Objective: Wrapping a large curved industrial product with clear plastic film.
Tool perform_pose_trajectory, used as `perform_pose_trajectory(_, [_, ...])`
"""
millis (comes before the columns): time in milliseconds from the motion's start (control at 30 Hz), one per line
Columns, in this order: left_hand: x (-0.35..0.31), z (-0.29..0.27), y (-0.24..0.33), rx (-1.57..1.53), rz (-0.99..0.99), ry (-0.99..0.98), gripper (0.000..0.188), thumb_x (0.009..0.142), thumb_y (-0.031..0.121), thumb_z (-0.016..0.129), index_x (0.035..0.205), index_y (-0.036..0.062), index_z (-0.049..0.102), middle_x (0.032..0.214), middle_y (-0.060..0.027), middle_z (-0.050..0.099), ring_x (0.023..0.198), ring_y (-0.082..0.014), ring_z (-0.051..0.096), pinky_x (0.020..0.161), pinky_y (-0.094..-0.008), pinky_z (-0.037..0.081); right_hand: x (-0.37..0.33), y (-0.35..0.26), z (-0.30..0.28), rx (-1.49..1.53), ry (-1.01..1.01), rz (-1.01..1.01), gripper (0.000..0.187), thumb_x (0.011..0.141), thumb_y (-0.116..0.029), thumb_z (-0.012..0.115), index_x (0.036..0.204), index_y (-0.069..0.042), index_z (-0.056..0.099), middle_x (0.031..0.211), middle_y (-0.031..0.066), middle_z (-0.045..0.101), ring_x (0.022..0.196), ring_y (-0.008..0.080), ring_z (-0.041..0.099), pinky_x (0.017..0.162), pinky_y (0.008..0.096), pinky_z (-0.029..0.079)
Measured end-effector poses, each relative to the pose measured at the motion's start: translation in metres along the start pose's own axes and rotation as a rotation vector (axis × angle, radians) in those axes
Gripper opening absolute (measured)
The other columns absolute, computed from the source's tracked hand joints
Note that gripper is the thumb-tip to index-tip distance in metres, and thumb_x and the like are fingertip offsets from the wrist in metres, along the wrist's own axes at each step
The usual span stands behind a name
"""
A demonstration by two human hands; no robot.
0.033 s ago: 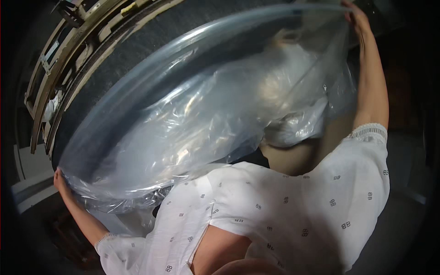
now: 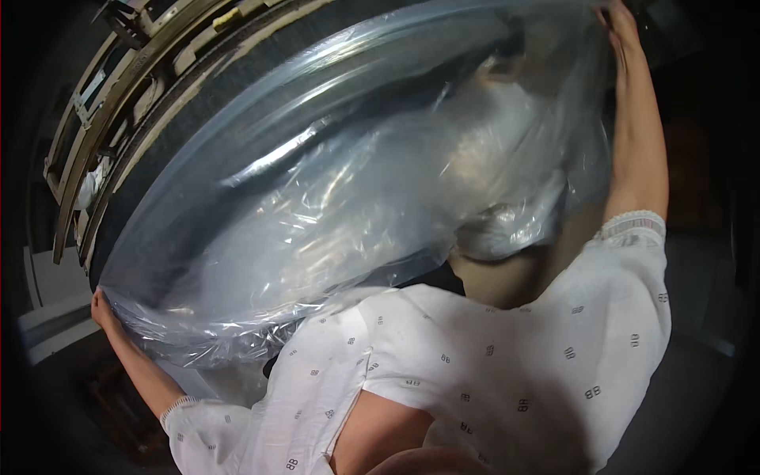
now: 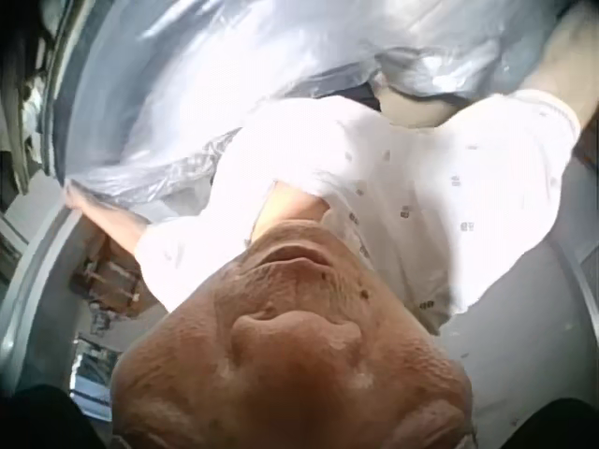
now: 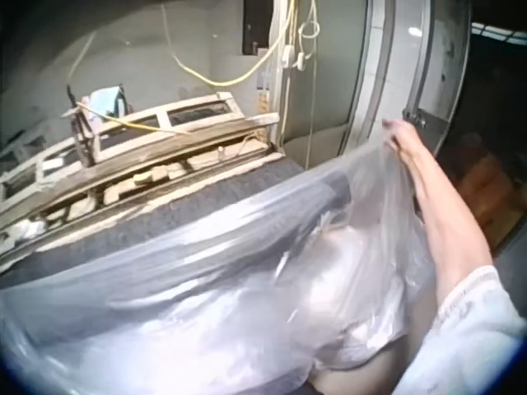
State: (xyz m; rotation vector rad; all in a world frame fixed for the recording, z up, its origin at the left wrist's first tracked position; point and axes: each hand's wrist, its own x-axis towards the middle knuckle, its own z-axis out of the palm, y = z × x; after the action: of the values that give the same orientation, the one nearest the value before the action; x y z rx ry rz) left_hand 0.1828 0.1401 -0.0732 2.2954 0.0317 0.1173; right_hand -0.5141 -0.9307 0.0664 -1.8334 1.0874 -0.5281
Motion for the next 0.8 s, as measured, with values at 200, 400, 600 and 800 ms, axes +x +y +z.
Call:
perform_pose_trajectory(200, [-0.019, 0.032, 0.003, -0.165, -0.026, -0.099, 0.025, 0.081, 0.025, 0.063, 0.096, 0.0049, 0.064, 0.09, -0.0007, 0.063, 0.082, -0.0098, 0.054, 0.075, -0.0223, 0.042, -0.067, -0.077, 0.204, -0.582, 0.35, -0.941, 0.028, 0.09, -0.021, 0.045, 0.108, -0.004, 0.057, 0.1, 0.013, 0.06, 0.095, 0.0258, 0.056, 0.084, 0.0296, 0.042])
perform_pose_trajectory(400, [-0.019, -0.085, -0.049, -0.046, -0.129, -0.11, 0.028, 0.083, 0.028, 0.06, 0.097, 0.0036, 0.063, 0.087, -0.0003, 0.062, 0.079, -0.0103, 0.054, 0.074, -0.0237, 0.042, -0.033, -0.049, 0.289, -0.682, 0.125, -0.584, 0.044, 0.085, -0.041, 0.045, 0.111, -0.006, 0.055, 0.107, 0.0182, 0.057, 0.101, 0.034, 0.053, 0.084, 0.0402, 0.042])
perform_pose_trajectory(600, [-0.024, -0.028, 0.022, -0.024, -0.303, -0.379, 0.063, 0.077, 0.046, 0.059, 0.12, 0.001, 0.051, 0.117, -0.0108, 0.055, 0.108, -0.0218, 0.05, 0.093, -0.0322, 0.037, 0.036, -0.019, 0.294, -0.714, 0.122, -0.601, 0.054, 0.085, -0.05, 0.042, 0.126, -0.014, 0.046, 0.131, 0.0145, 0.043, 0.119, 0.0283, 0.043, 0.097, 0.0363, 0.034])
perform_pose_trajectory(800, [-0.067, 0.077, 0.089, 0.033, 0.237, 0.205, 0.04, 0.081, 0.04, 0.061, 0.105, 0.0089, 0.064, 0.097, 0.0003, 0.063, 0.09, -0.0103, 0.056, 0.081, -0.0234, 0.041, 0.073, -0.01, 0.233, -0.817, 0.055, 0.097, 0.053, 0.093, -0.04, 0.029, 0.129, -0.003, 0.04, 0.121, 0.0182, 0.051, 0.115, 0.0269, 0.046, 0.096, 0.0329, 0.035])
